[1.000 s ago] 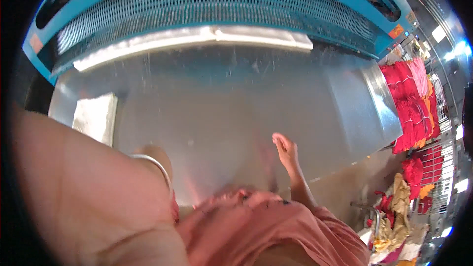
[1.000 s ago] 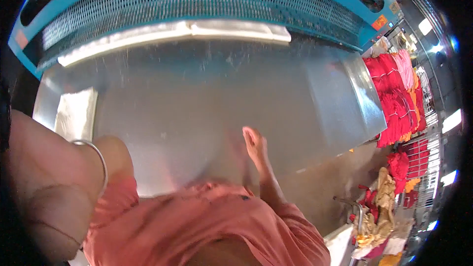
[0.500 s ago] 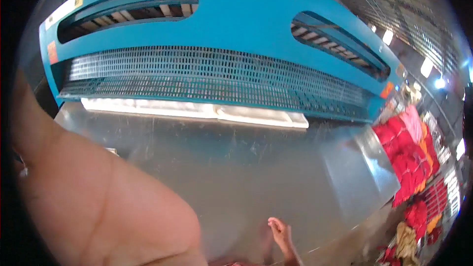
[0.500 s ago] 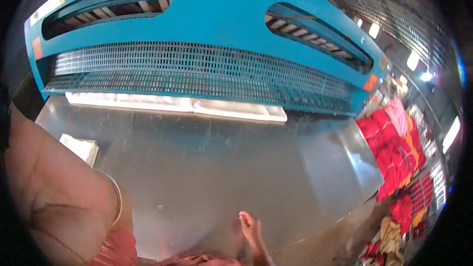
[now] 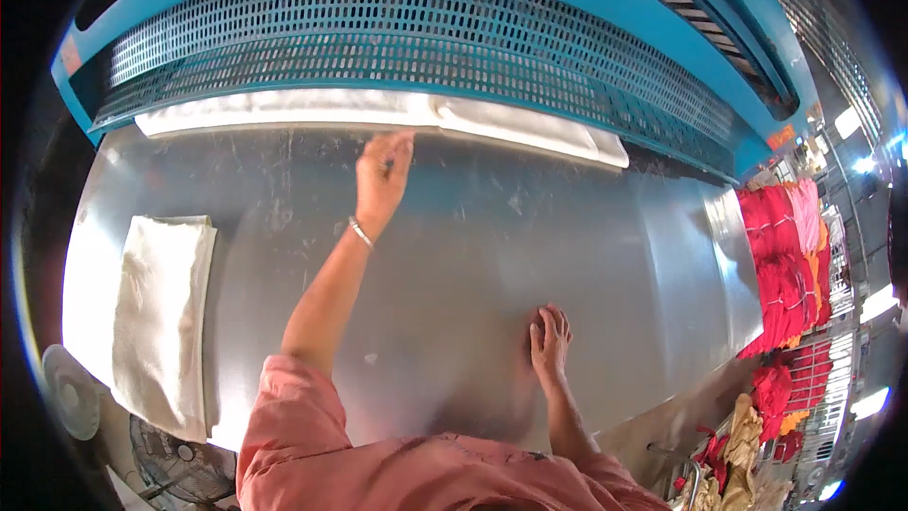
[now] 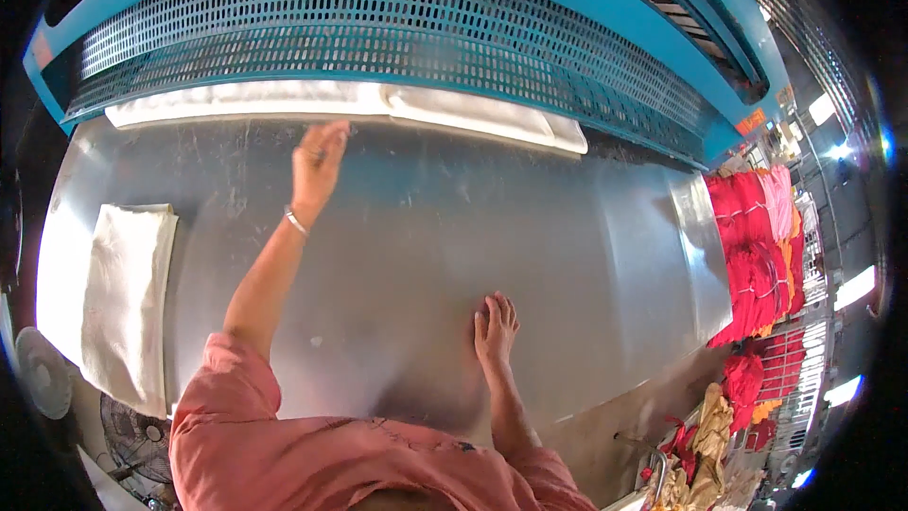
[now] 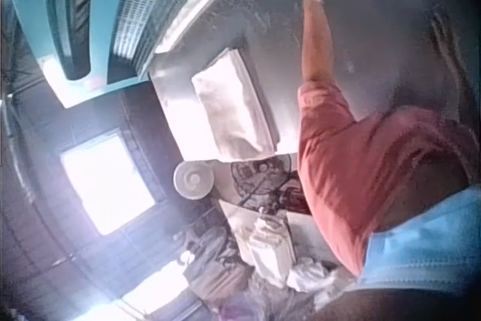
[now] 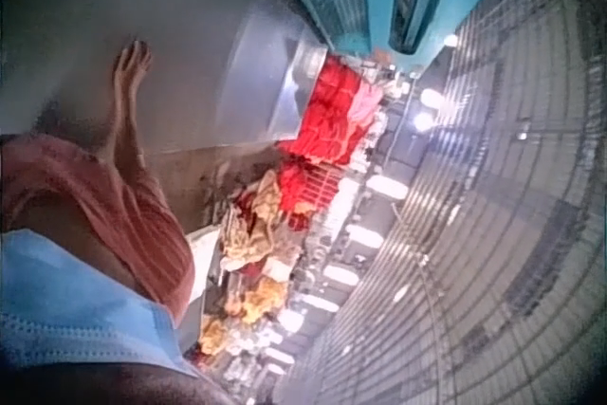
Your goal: Folding pink and white fabric pieces on a metal workbench in a garment production environment.
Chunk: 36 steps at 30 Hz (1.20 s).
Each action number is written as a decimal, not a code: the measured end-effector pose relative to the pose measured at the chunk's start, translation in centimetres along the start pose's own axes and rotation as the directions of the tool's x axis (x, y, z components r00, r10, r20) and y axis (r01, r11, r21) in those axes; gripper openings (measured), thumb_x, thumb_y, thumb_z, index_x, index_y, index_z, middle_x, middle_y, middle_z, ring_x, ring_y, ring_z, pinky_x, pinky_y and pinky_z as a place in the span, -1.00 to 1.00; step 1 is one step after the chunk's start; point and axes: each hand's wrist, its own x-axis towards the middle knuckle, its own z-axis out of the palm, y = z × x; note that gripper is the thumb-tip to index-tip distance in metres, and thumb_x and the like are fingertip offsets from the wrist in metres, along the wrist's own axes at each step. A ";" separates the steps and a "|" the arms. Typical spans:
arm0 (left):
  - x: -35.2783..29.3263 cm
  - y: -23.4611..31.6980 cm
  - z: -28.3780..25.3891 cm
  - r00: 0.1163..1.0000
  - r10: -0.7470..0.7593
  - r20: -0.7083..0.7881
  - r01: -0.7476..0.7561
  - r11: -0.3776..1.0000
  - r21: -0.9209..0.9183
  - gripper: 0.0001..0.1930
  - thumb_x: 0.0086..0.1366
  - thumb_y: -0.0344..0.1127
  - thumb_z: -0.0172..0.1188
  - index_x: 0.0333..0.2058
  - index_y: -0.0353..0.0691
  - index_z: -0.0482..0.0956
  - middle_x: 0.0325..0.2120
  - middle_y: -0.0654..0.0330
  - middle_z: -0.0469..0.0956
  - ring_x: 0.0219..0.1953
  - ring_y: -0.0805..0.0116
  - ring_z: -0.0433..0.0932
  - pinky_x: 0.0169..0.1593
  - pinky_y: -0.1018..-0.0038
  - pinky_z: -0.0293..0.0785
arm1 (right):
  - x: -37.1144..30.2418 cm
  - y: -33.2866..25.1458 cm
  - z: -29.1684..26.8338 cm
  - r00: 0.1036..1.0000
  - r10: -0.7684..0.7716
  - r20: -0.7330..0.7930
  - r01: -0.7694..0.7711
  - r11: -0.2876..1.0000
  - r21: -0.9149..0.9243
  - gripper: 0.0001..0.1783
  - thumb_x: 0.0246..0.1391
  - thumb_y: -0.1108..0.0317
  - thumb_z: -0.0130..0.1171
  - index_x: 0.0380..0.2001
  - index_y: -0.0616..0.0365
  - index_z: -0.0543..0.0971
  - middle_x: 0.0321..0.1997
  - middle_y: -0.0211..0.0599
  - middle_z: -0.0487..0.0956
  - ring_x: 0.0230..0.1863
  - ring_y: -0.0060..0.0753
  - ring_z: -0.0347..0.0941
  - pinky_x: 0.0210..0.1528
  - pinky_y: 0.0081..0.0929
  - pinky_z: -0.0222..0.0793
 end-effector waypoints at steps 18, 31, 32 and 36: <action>-4.8 -13.7 9.8 0.889 -0.003 0.457 -0.303 0.744 0.595 -0.71 -0.09 -0.44 0.02 -0.30 -0.16 0.48 -0.38 0.10 0.46 -0.30 0.10 0.43 -0.27 0.24 0.41 | 1.3 -0.9 0.6 0.997 0.022 -0.070 -0.031 0.991 -0.132 -0.65 0.02 0.31 -0.03 -0.07 0.04 0.37 0.11 -0.29 0.27 0.16 -0.16 0.11 0.12 -0.20 -0.06; -27.1 3.0 -10.3 0.927 -0.060 0.371 -0.132 0.872 0.471 -0.73 -0.19 -0.62 0.01 -0.47 -0.15 0.53 -0.49 0.16 0.46 -0.34 0.14 0.42 -0.30 0.31 0.38 | 2.9 8.0 -1.8 0.775 0.538 0.333 -0.246 -0.229 0.942 -0.61 0.06 0.18 0.02 -0.08 0.14 0.36 -0.12 -0.40 0.42 -0.12 -0.43 0.34 -0.14 -0.43 0.29; -27.7 2.3 -11.3 0.957 -0.066 0.282 -0.090 0.858 0.506 -0.75 -0.19 -0.61 0.01 -0.50 -0.16 0.53 -0.51 0.16 0.44 -0.37 0.14 0.41 -0.30 0.30 0.37 | 3.0 8.8 -2.1 0.737 0.554 0.388 -0.266 -0.291 0.919 -0.59 0.06 0.18 0.02 -0.06 0.15 0.34 -0.13 -0.41 0.42 -0.13 -0.44 0.34 -0.13 -0.44 0.30; -28.7 5.5 -10.7 0.950 -0.115 0.291 -0.140 0.676 0.724 -0.76 -0.16 -0.54 0.04 -0.46 -0.12 0.55 -0.41 0.22 0.44 -0.28 0.17 0.39 -0.18 0.29 0.31 | 0.5 14.1 -3.6 0.783 0.490 0.383 -0.278 -0.275 0.921 -0.46 0.08 0.09 -0.02 0.07 0.12 0.24 0.02 -0.30 0.36 0.00 -0.36 0.30 -0.01 -0.41 0.28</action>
